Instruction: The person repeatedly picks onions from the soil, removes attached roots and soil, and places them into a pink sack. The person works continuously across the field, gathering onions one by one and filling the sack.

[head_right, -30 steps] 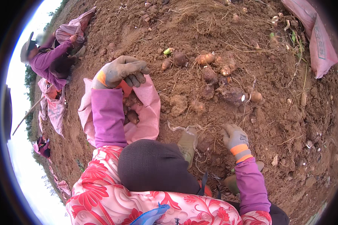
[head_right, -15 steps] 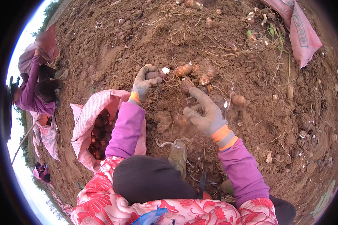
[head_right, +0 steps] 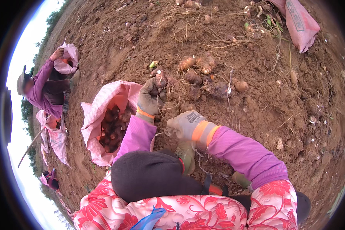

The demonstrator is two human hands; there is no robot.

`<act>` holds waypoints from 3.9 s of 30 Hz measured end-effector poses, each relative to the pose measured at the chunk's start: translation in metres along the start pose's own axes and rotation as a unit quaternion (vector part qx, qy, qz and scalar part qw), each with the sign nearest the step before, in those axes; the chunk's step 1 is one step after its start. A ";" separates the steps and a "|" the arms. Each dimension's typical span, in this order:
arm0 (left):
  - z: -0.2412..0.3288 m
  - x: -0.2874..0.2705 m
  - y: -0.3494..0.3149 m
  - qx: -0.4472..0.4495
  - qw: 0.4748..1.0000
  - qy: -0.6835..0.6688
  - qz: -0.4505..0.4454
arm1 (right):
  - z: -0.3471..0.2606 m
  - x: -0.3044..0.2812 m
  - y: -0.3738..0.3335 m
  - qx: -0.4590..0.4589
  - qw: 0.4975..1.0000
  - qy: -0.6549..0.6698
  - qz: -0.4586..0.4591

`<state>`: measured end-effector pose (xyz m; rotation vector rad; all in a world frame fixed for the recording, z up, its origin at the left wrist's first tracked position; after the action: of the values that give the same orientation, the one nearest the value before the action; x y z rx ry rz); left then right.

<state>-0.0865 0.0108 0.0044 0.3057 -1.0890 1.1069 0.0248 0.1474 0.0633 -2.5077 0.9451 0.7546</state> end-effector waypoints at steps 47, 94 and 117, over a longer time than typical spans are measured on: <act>-0.067 -0.001 -0.026 -0.171 0.936 0.296 0.080 | 0.089 0.023 0.001 0.197 0.961 0.078 0.177; -0.103 -0.016 -0.039 -0.281 0.959 -0.028 0.007 | 0.144 0.023 -0.081 0.243 0.965 -0.060 0.081; 0.004 -0.009 -0.076 -0.027 0.995 0.084 -0.041 | 0.055 -0.007 -0.014 0.116 0.690 0.659 0.277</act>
<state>-0.0252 -0.0329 0.0210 0.2082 -0.9464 1.0087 0.0104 0.1878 0.0252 -2.2145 2.0503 -1.2797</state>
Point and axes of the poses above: each hand's wrist, its own y-axis towards the middle knuckle, its own x-axis out of the palm, z = x × y, the point moved 6 cm from there along y, towards the middle knuckle, and after that the axes turned 2 degrees about y, right-handed, at the moved point
